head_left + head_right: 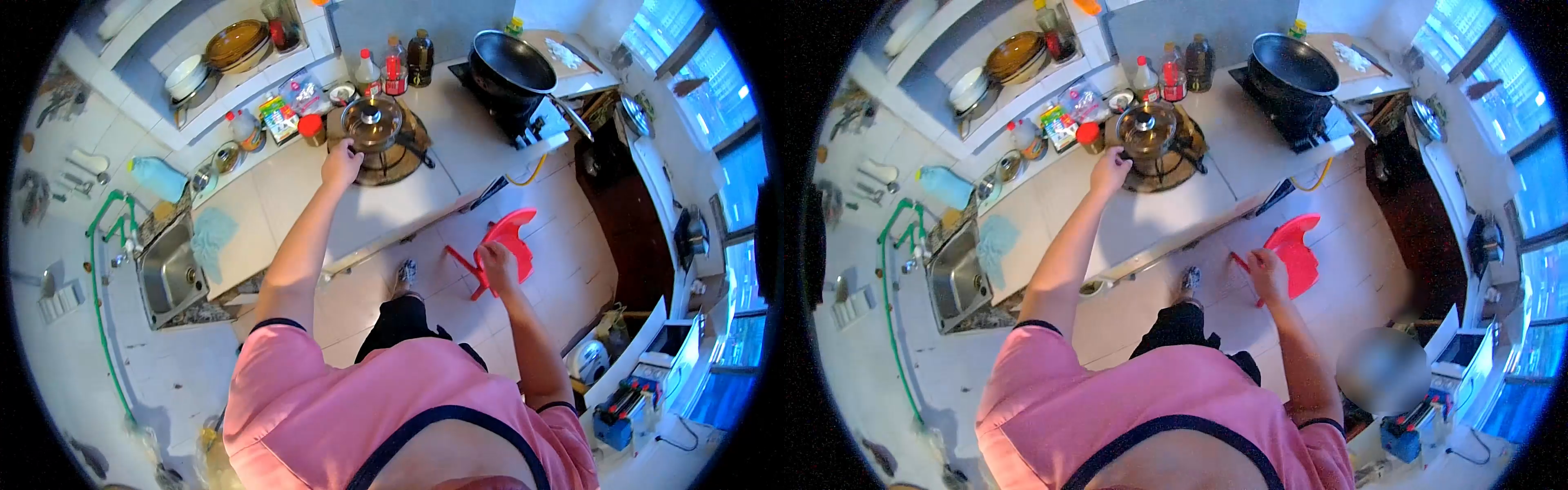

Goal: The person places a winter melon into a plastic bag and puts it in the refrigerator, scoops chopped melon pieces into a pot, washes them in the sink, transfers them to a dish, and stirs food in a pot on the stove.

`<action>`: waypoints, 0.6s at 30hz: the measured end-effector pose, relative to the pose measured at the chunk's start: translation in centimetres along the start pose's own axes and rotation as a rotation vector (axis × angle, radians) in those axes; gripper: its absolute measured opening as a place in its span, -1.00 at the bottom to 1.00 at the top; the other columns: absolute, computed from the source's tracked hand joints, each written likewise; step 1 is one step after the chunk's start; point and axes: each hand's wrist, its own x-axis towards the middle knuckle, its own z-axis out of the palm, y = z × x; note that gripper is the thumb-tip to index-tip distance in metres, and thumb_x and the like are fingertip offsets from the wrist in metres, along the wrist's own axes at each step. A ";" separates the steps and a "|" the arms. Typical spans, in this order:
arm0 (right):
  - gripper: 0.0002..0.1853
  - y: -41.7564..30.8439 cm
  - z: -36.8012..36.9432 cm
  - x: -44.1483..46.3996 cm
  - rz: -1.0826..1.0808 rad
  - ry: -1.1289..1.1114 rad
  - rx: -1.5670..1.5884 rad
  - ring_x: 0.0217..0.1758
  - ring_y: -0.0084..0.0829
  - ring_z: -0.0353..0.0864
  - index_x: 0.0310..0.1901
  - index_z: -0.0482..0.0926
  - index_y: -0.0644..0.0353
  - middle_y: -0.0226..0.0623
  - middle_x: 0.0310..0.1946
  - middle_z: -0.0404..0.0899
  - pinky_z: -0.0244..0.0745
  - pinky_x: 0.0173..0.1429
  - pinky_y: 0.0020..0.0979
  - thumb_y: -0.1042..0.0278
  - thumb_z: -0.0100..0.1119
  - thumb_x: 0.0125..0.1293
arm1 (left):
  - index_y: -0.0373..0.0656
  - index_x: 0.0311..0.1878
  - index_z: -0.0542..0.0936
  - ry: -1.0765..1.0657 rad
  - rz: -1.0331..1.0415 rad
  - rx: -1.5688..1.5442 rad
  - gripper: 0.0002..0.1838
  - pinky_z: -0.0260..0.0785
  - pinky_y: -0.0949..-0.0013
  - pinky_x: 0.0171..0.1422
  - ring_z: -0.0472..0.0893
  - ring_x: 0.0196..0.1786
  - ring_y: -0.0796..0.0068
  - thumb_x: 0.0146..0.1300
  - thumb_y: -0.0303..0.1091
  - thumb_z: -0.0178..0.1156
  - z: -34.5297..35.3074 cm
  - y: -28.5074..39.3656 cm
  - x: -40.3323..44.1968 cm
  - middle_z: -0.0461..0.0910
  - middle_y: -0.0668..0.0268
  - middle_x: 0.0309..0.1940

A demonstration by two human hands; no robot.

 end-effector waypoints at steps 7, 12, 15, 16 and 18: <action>-0.61 -5.0 8.7 17.4 -0.108 -0.113 -0.174 0.04 -0.09 0.42 0.00 0.45 0.15 -0.15 -0.08 0.48 0.30 0.11 -0.18 0.20 0.14 0.14 | 0.02 0.15 0.37 -0.089 0.050 0.380 -0.42 0.40 0.12 -0.01 0.52 -0.05 0.09 0.02 -0.13 0.23 3.8 2.4 14.2 0.42 0.09 -0.03; -0.49 -5.9 13.7 22.8 -0.085 -0.179 -0.198 0.08 -0.10 0.39 0.10 0.36 0.14 -0.19 0.03 0.41 0.24 0.16 -0.18 0.14 0.15 0.13 | -0.04 0.02 0.43 -0.156 0.150 0.394 -0.48 0.39 0.14 0.01 0.51 -0.06 0.04 -0.06 -0.13 0.26 4.7 0.5 16.5 0.47 0.08 -0.11; -0.49 -7.1 15.3 25.0 -0.013 -0.289 -0.280 0.10 -0.09 0.38 0.11 0.36 0.14 -0.21 0.04 0.41 0.26 0.15 -0.16 0.12 0.14 0.14 | -0.10 -0.06 0.45 -0.087 0.134 0.246 -0.52 0.40 0.17 0.00 0.53 -0.09 0.13 -0.10 -0.19 0.29 1.8 0.7 15.8 0.50 0.10 -0.15; -0.51 -6.9 16.1 25.4 0.040 -0.323 -0.278 0.08 -0.08 0.40 0.08 0.38 0.16 -0.18 0.01 0.44 0.26 0.14 -0.15 0.11 0.13 0.15 | -0.11 -0.07 0.46 -0.062 0.107 0.144 -0.53 0.40 0.20 -0.01 0.55 -0.11 0.18 -0.09 -0.22 0.30 0.1 0.7 14.7 0.52 0.11 -0.17; -0.52 -6.0 17.7 26.4 0.098 -0.361 -0.265 0.05 -0.08 0.42 0.06 0.40 0.18 -0.15 -0.02 0.47 0.27 0.13 -0.14 0.11 0.12 0.16 | -0.14 -0.07 0.46 0.025 0.008 -0.053 -0.55 0.41 0.29 -0.06 0.59 -0.19 0.31 -0.07 -0.27 0.32 -3.2 -1.1 12.0 0.57 0.16 -0.22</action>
